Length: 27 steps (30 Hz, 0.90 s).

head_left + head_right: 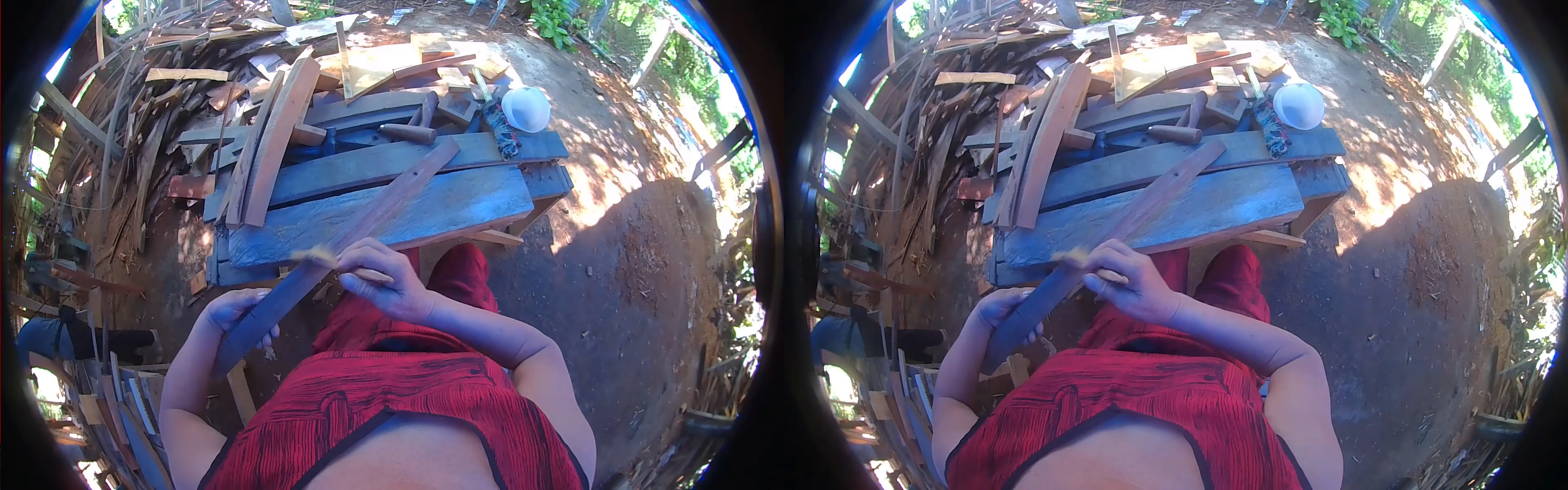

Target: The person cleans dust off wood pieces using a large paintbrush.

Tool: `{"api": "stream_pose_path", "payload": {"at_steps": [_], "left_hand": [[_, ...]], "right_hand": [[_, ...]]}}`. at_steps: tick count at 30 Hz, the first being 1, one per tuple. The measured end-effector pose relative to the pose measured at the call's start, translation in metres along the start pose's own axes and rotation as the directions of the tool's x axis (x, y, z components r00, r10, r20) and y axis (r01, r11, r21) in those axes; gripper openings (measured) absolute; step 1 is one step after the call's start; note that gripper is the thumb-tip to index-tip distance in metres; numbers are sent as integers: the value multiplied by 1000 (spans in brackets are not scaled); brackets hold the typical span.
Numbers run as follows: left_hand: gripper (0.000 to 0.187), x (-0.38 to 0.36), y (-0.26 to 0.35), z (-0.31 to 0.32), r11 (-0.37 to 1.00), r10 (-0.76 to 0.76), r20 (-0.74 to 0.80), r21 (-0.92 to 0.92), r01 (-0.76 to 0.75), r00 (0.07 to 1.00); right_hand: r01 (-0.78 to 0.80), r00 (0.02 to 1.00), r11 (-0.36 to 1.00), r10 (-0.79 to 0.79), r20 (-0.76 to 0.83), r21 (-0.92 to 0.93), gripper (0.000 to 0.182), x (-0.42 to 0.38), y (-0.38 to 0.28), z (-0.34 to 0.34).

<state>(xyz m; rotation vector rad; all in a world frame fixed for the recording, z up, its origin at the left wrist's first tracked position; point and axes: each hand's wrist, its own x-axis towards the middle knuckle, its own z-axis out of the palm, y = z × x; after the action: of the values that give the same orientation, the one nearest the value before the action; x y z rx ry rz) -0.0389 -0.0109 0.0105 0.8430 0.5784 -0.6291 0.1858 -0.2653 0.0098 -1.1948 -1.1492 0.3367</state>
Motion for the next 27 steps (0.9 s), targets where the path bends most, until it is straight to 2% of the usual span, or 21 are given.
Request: {"api": "stream_pose_path", "payload": {"at_steps": [1, 2, 3, 5, 6, 8, 11, 14, 16, 17, 19, 20, 22, 23, 25, 27], "left_hand": [[49, 0, 1, -1, 1000, -7, -6, -3, 7, 1000], [49, -1, 1, -1, 1000, -4, -7, -3, 4, 1000], [48, -1, 1, -1, 1000, -1, -19, 6, 1, 1000], [47, -1, 1, 0, 1000, 9, -30, 13, -8, 1000], [45, -1, 2, 2, 1000, 5, -32, 17, -4, 999], [43, -1, 4, 5, 1000, 4, -34, 20, -4, 999], [40, -1, 3, 6, 999, 15, -44, 51, -13, 999], [38, 0, 3, 5, 1000, 12, -70, 30, -10, 998], [47, -1, 2, 3, 999, -18, -129, 32, 22, 991], [47, -1, 3, 3, 999, -13, -130, 32, 18, 991], [46, -3, 6, 4, 994, 22, -141, 111, -7, 990], [46, -3, 7, 4, 994, 24, -142, 110, -8, 990], [49, -3, 9, 2, 982, 79, -104, 181, -60, 991], [49, -4, 11, 3, 982, 82, -107, 179, -62, 991], [52, -5, 16, 9, 974, 97, -99, 216, -73, 990], [53, -6, 18, 10, 975, 99, -108, 210, -74, 989]], "right_hand": [[-37, 996, 990, 26, 82, 137, 15, 1, -1, 3], [-140, 989, 944, 121, 84, 297, 16, 1, 1, 6], [-139, 989, 945, 118, 88, 297, 16, 3, 2, 4], [-398, 913, 722, 372, 168, 566, 17, 9, 6, -9], [-346, 932, 788, 351, 91, 509, 15, 11, 19, -16], [-363, 898, 762, 440, -17, 537, 12, 16, 42, -45], [-322, 843, 837, 467, -269, 442, 9, 34, 57, -107], [-259, 774, 940, 340, -533, 224, 9, 45, 84, -166], [-254, 730, 961, 266, -629, 112, 8, 51, 92, -194], [-251, 733, 962, 263, -627, 111, 8, 54, 91, -199], [-260, 690, 965, 161, -706, -34, 7, 56, 94, -205], [-259, 691, 965, 161, -705, -34, 7, 55, 99, -204], [-247, 766, 919, -9, -643, -306, 7, 47, 110, -198], [-245, 768, 920, -8, -641, -305, 7, 44, 109, -190], [-176, 839, 865, -118, -531, -470, 7, 35, 103, -158], [-111, 894, 917, -77, -441, -384, 9, 27, 80, -122]]}}
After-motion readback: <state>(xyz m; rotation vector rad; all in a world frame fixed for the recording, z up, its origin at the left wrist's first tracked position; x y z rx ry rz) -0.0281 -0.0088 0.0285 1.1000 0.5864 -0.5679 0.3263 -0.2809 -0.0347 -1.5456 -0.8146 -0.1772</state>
